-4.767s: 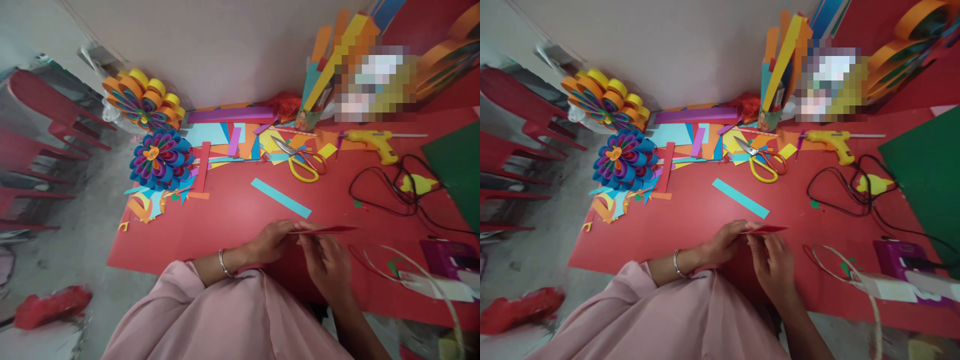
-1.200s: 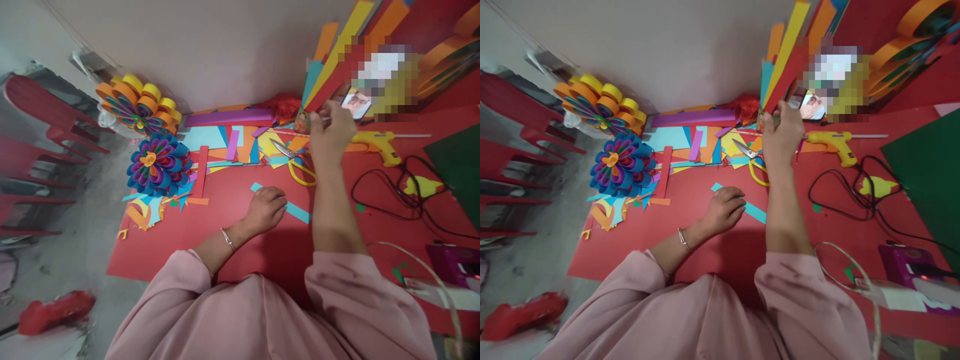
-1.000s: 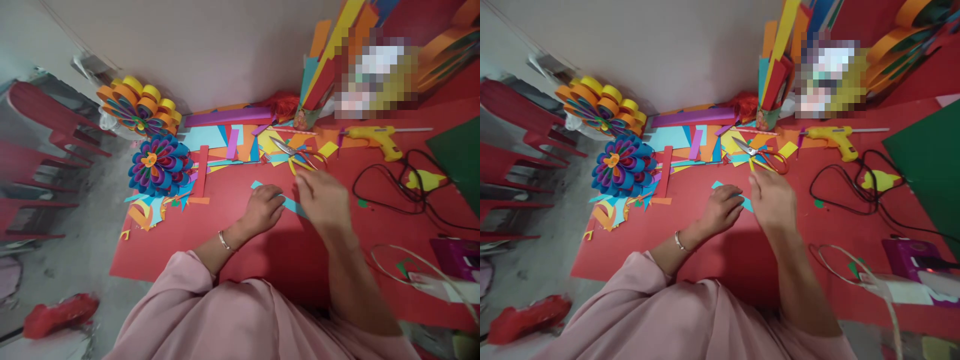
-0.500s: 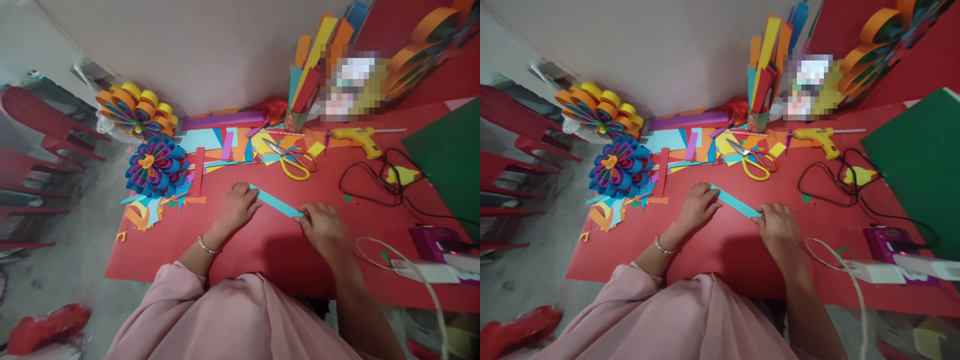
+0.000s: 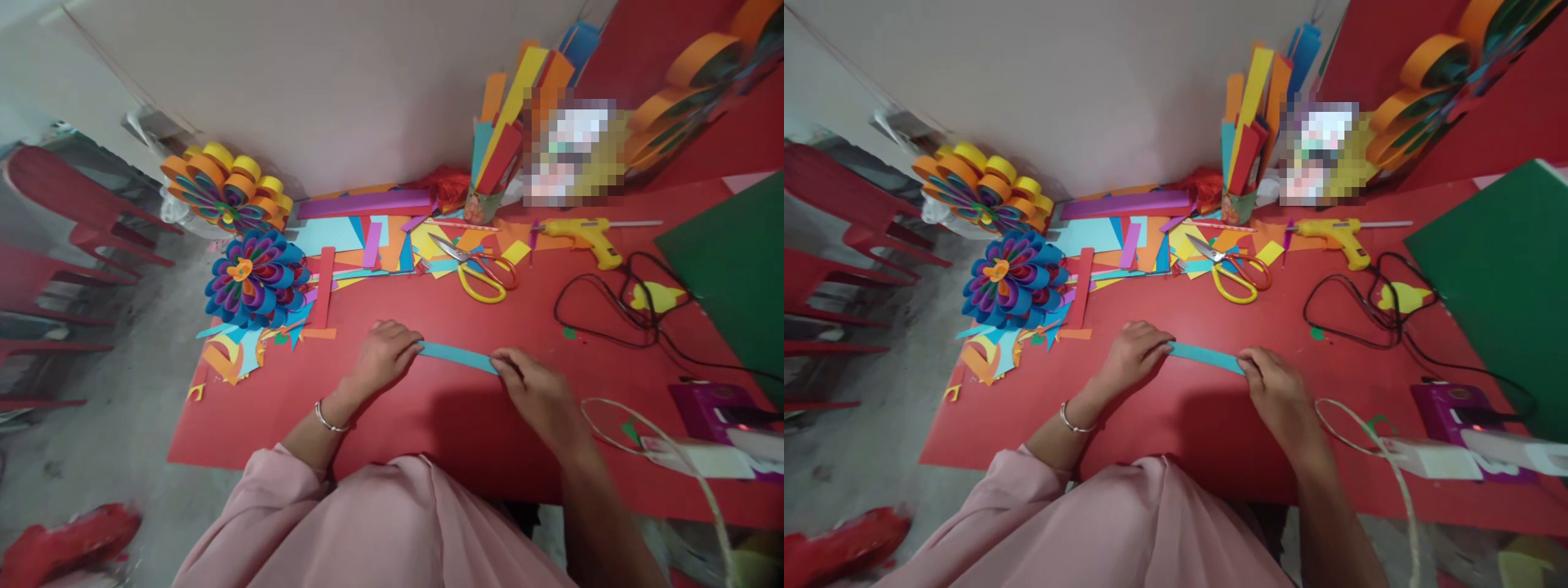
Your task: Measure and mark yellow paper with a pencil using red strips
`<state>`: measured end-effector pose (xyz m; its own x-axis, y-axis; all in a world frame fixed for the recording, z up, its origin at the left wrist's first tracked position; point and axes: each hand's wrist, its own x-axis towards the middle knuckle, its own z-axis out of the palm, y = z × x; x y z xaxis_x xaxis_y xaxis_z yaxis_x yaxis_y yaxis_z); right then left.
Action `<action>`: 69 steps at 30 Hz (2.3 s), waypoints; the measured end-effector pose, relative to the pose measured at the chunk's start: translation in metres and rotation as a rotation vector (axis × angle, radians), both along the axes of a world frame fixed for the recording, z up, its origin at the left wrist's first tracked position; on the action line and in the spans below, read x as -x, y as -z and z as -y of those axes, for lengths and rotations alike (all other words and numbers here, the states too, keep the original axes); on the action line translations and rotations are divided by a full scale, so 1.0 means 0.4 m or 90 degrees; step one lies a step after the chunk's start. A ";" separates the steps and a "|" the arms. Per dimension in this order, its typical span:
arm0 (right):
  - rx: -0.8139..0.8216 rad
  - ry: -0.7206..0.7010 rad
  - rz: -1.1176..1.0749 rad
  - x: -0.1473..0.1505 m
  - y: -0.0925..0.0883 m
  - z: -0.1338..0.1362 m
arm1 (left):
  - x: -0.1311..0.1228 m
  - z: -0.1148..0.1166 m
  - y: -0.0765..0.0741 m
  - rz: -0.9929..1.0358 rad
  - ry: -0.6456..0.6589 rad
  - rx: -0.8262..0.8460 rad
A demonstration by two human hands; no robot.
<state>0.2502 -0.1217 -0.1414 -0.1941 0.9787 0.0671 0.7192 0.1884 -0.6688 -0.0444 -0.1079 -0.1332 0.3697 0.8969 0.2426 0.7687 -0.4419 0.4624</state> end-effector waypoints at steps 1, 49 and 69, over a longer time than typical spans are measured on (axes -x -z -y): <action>-0.014 -0.002 0.021 -0.002 0.000 -0.003 | 0.002 0.003 0.001 0.003 -0.003 0.006; -0.236 0.130 0.154 0.114 -0.002 -0.215 | 0.068 -0.184 0.013 0.119 -0.268 -0.121; -0.256 -0.158 0.221 0.147 0.064 0.053 | 0.073 -0.339 0.029 -0.189 -0.371 -0.026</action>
<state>0.1914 -0.1430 -0.1671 -0.4910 0.8120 0.3155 0.7852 0.5694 -0.2434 -0.0738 0.0279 -0.1449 -0.1182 0.9629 0.2426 0.9798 0.0734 0.1860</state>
